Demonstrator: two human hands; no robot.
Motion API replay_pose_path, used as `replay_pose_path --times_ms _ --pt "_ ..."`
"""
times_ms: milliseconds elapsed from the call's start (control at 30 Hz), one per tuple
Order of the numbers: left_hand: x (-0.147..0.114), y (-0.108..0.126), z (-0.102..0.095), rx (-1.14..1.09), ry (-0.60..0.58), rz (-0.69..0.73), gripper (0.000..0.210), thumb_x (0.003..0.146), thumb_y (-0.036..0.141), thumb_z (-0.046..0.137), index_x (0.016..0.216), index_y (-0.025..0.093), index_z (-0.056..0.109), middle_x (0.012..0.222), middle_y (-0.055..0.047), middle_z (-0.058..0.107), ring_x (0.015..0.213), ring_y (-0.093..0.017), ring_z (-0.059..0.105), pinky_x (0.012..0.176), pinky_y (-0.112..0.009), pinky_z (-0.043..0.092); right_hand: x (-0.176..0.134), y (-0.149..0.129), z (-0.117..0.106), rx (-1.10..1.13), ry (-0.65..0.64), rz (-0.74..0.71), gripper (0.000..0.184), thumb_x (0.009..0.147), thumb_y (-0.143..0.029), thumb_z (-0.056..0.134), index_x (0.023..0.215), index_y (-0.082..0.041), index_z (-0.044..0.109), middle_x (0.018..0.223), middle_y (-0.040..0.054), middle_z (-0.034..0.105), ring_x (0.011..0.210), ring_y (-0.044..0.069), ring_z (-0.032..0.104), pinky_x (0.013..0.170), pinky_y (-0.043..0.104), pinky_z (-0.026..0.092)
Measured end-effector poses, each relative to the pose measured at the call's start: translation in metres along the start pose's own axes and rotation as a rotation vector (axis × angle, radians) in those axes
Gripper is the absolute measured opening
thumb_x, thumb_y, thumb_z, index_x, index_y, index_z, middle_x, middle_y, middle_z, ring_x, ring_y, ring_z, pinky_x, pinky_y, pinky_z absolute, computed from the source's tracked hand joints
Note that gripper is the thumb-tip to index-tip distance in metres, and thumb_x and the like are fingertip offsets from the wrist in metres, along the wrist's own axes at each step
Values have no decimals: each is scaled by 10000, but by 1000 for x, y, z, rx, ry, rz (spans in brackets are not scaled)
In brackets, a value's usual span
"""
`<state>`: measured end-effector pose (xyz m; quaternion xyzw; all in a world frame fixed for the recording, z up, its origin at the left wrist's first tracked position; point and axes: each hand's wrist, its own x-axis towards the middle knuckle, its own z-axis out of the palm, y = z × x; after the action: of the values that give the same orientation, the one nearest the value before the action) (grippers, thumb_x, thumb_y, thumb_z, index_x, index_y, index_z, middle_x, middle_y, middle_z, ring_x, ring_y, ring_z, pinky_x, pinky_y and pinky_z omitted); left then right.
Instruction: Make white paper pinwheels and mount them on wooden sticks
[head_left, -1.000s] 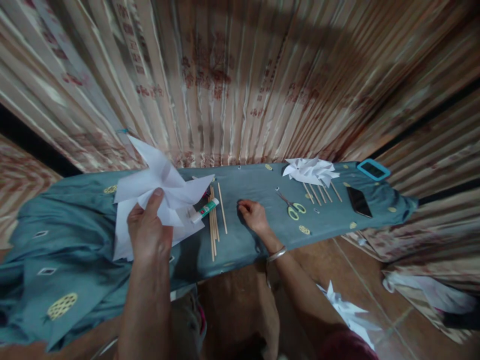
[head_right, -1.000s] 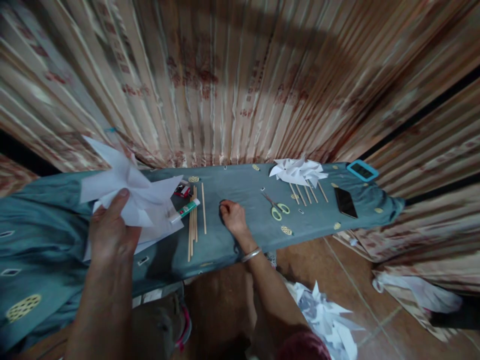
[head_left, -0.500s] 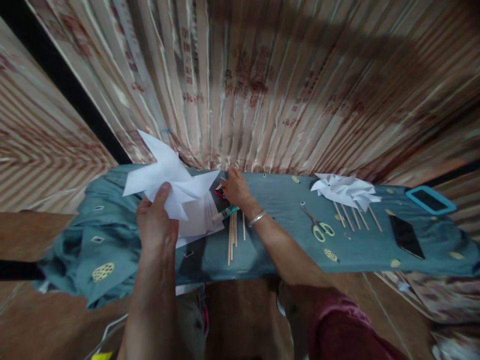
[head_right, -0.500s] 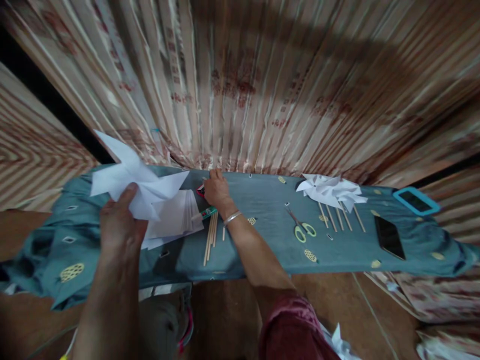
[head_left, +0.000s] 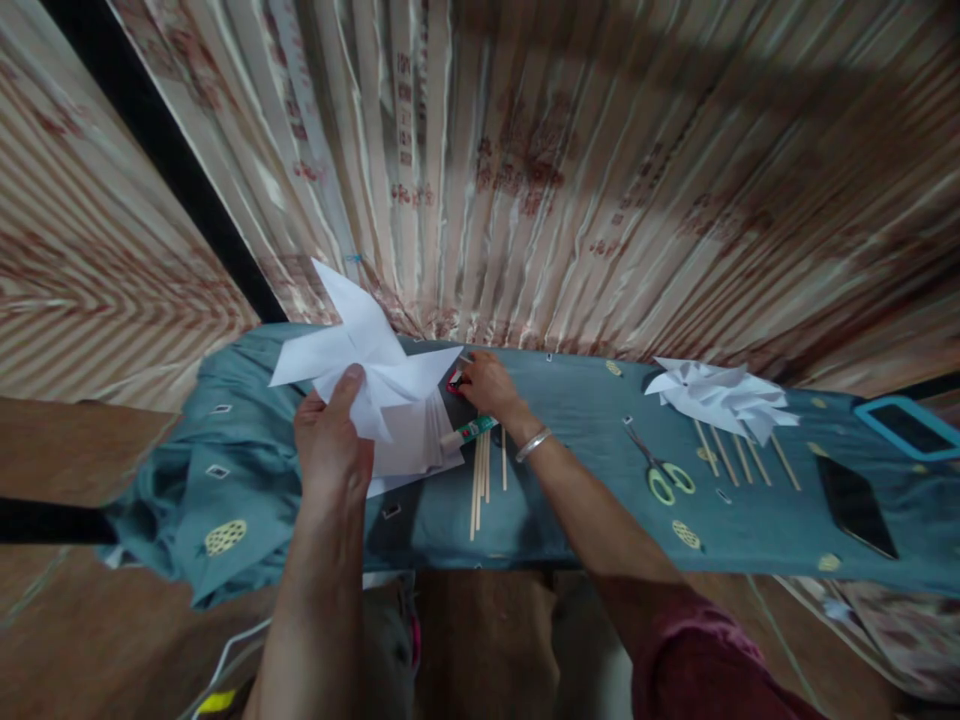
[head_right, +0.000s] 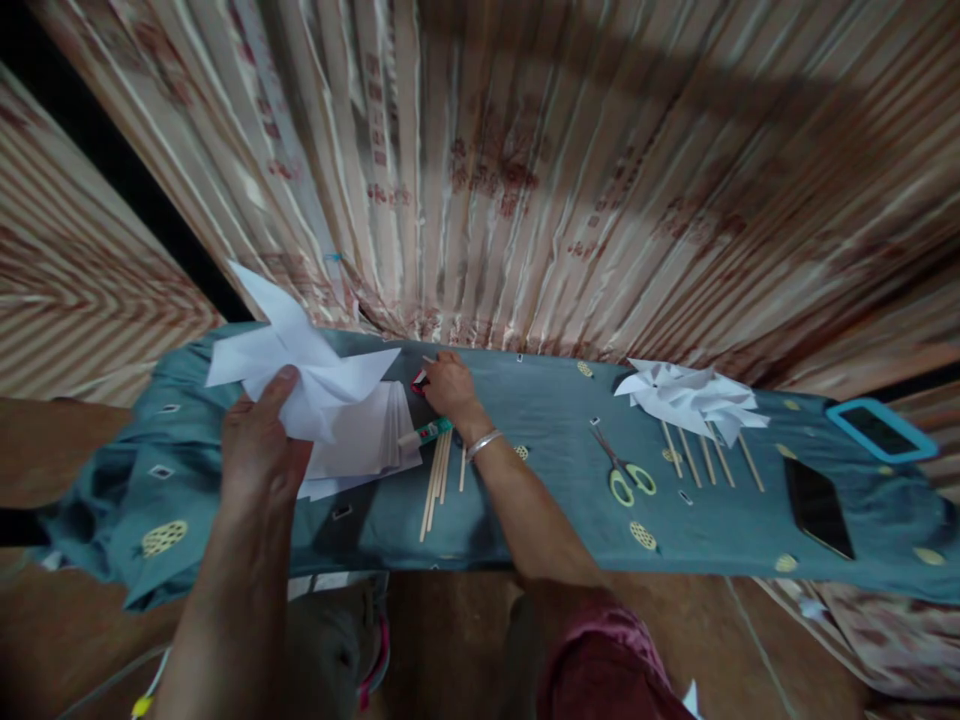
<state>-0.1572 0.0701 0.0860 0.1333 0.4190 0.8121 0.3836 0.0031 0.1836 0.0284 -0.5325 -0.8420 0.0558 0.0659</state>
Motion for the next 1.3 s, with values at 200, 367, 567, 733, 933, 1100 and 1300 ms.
replay_pose_path --times_ms 200,367,567,733,933,1100,1300 --pt "-2 0 2 -22 -6 -28 201 552 156 822 716 166 706 736 8 750 661 -118 691 771 -223 596 5 0 0 36 -31 -38 161 808 -152 627 871 -137 775 1047 145 707 1093 257 602 1023 347 444" --pt "-3 -2 4 12 -4 -28 167 601 168 800 736 171 702 756 -10 757 708 -148 713 790 -255 600 5 -2 2 127 8 -7 205 816 -88 565 825 -128 766 1047 166 717 1073 261 627 1018 356 452" --pt "-3 -3 5 13 15 -26 139 608 153 789 716 178 706 760 -10 756 733 -151 716 784 -246 602 -6 6 8 350 159 74 189 825 -119 581 820 -190 756 1257 100 675 1269 247 552 1107 376 395" --pt "-4 -5 6 31 4 -31 158 600 157 808 711 182 698 736 -2 745 740 -162 718 787 -280 609 -13 18 14 597 263 157 160 834 -145 593 820 -189 747 1170 80 725 1192 209 623 1031 356 468" --pt "-9 -9 13 5 -3 -49 176 606 130 819 708 178 684 729 16 749 742 -161 704 811 -308 605 -61 34 18 827 342 259 156 833 -211 588 811 -189 741 1128 83 747 1091 198 682 937 326 522" --pt "-17 -18 21 8 -75 -32 119 672 72 735 747 159 704 752 19 753 790 -141 697 854 -288 583 -145 46 27 858 431 361 91 766 -236 638 701 -215 699 1122 80 743 1067 220 684 1009 379 472" --pt "-27 -33 32 39 -120 -30 160 561 128 786 695 155 701 697 13 741 748 -174 716 848 -357 591 -183 59 41 624 518 426 145 811 -253 600 739 -221 722 1162 101 717 1180 245 623 1043 393 439"
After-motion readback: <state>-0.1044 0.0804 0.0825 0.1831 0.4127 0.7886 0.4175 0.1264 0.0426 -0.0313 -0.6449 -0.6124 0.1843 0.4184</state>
